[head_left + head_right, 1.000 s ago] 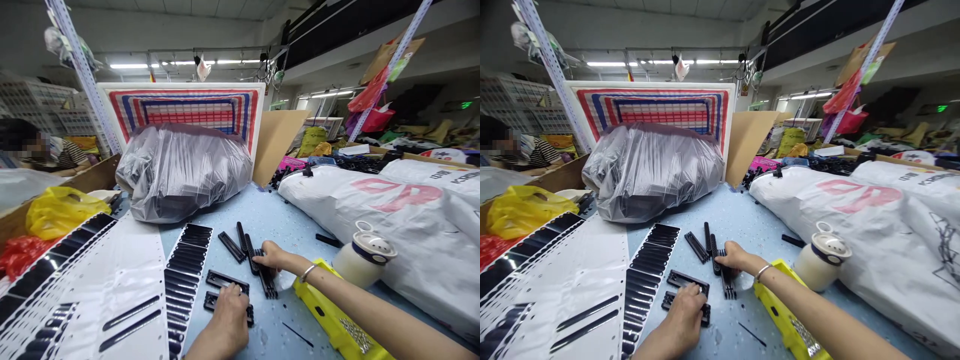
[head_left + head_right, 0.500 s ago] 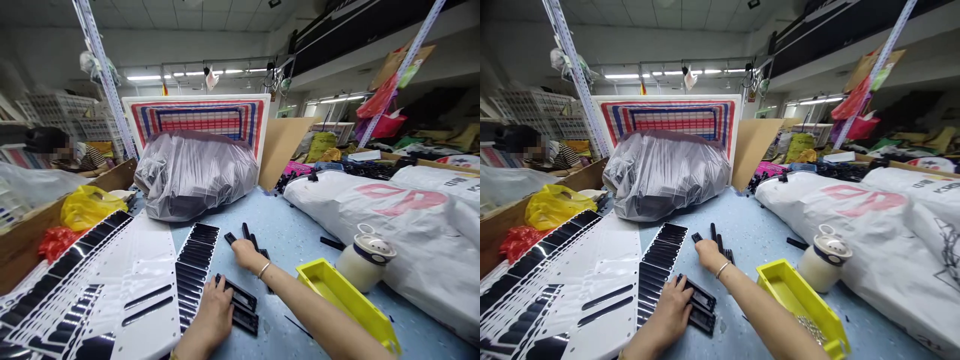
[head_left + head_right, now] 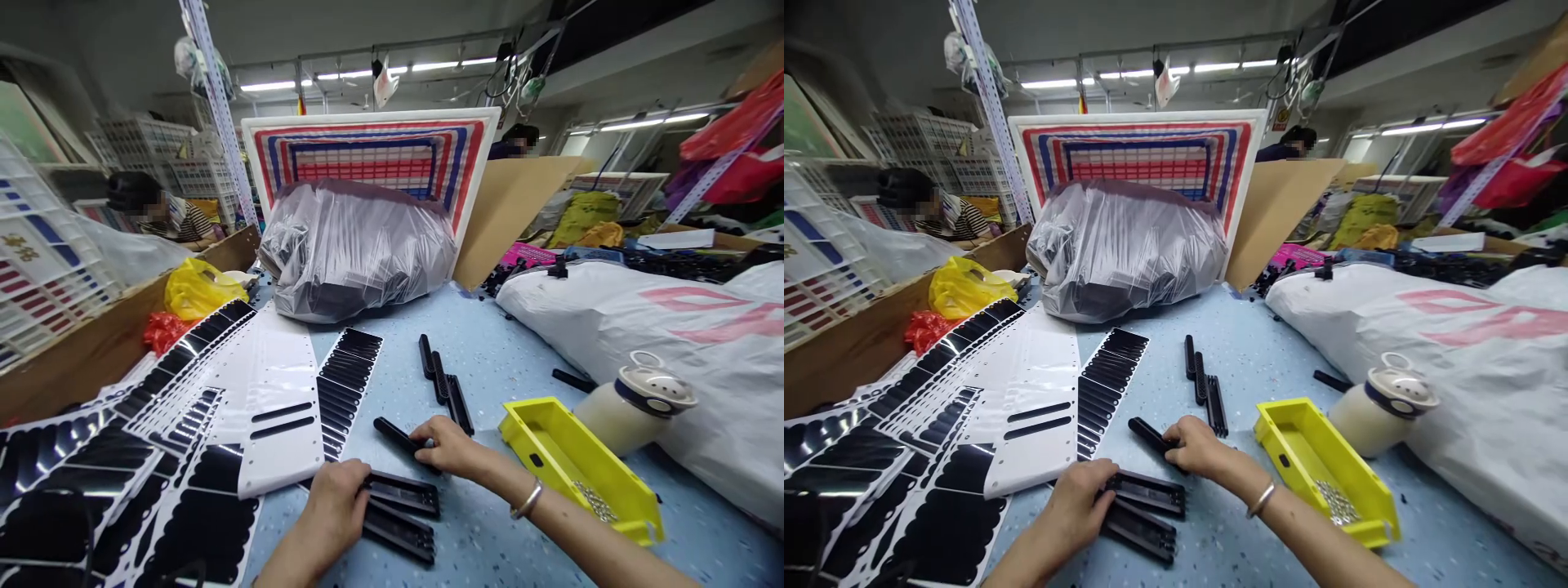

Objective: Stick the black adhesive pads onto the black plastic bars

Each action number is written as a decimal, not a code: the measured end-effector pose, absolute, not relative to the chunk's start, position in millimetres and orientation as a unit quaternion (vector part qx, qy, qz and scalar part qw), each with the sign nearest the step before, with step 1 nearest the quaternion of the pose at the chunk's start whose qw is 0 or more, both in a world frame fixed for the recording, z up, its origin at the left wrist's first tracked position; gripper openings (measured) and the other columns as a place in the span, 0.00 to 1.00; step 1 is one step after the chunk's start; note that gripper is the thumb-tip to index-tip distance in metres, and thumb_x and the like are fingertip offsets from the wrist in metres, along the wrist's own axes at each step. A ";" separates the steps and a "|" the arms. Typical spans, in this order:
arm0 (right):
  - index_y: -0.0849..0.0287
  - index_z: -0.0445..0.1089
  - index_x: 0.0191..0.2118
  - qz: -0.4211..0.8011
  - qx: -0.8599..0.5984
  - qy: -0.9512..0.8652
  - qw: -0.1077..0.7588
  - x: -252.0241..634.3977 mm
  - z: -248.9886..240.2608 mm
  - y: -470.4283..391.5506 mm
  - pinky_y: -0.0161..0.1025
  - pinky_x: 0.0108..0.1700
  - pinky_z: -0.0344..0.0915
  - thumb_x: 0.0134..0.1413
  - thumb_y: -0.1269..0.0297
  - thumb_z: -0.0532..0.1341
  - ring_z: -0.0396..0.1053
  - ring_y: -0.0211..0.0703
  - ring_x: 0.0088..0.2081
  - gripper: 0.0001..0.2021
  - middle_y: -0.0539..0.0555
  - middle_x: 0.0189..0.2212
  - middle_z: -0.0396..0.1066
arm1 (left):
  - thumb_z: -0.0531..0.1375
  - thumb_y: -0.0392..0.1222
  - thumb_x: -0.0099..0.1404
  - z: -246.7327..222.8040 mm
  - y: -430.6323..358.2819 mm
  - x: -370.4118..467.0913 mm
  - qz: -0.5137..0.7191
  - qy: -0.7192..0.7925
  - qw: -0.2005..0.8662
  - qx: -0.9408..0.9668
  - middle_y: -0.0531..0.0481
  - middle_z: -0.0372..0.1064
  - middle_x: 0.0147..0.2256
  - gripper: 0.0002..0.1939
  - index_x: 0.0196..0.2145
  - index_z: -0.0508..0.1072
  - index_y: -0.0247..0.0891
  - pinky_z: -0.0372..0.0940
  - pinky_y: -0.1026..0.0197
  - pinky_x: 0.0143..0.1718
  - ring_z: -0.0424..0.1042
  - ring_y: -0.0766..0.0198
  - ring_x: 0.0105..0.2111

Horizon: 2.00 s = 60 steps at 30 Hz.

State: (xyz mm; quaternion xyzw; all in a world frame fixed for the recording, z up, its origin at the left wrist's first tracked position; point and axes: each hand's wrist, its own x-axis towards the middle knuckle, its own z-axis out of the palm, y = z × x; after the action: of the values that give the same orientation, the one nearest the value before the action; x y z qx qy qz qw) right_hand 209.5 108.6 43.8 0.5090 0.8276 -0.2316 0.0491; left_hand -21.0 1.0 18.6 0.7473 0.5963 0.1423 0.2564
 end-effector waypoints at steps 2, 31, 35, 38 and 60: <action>0.54 0.79 0.44 -0.240 0.505 0.828 0.046 209.9 42.9 114.5 0.33 0.40 0.64 0.46 0.67 0.62 0.74 0.46 0.41 0.17 0.50 0.37 0.80 | 0.56 0.33 0.59 22.0 5.1 -22.1 0.132 0.616 0.247 0.737 0.47 0.77 0.40 0.12 0.39 0.75 0.44 0.65 0.56 0.46 0.74 0.53 0.44; 0.59 0.72 0.46 -0.272 0.481 0.834 -0.008 229.6 24.8 38.4 0.42 0.48 0.65 0.61 0.63 0.52 0.72 0.51 0.44 0.15 0.61 0.41 0.75 | 0.54 0.23 0.55 16.6 15.3 -31.2 0.164 0.597 0.286 0.731 0.52 0.78 0.35 0.27 0.49 0.75 0.42 0.66 0.64 0.40 0.75 0.61 0.34; 0.59 0.74 0.41 -0.301 0.488 0.818 -0.039 233.8 24.3 42.7 0.42 0.48 0.65 0.62 0.58 0.51 0.71 0.51 0.43 0.16 0.59 0.39 0.75 | 0.55 0.24 0.55 13.6 21.9 -29.5 0.172 0.621 0.297 0.704 0.50 0.78 0.35 0.30 0.55 0.72 0.37 0.67 0.62 0.40 0.75 0.61 0.33; 0.59 0.74 0.32 -0.321 0.491 0.809 -0.047 233.2 19.5 48.4 0.38 0.36 0.63 0.59 0.58 0.54 0.70 0.47 0.32 0.15 0.54 0.28 0.73 | 0.56 0.25 0.55 13.6 31.1 -25.0 0.173 0.632 0.302 0.692 0.48 0.78 0.35 0.29 0.55 0.73 0.33 0.67 0.62 0.41 0.75 0.60 0.34; 0.59 0.72 0.52 -0.202 0.470 0.804 -0.301 250.7 -28.0 26.3 0.47 0.46 0.71 0.56 0.66 0.53 0.74 0.51 0.42 0.21 0.61 0.41 0.75 | 0.56 0.24 0.56 18.9 75.8 3.3 0.155 0.626 0.213 0.733 0.46 0.76 0.38 0.16 0.39 0.76 0.36 0.63 0.61 0.44 0.73 0.58 0.41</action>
State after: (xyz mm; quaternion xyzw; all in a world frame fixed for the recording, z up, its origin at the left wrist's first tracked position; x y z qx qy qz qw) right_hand 250.7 26.3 -28.0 0.4705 0.8043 -0.2023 -0.3015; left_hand 3.3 75.8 18.9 0.7334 0.6265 0.1555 0.2132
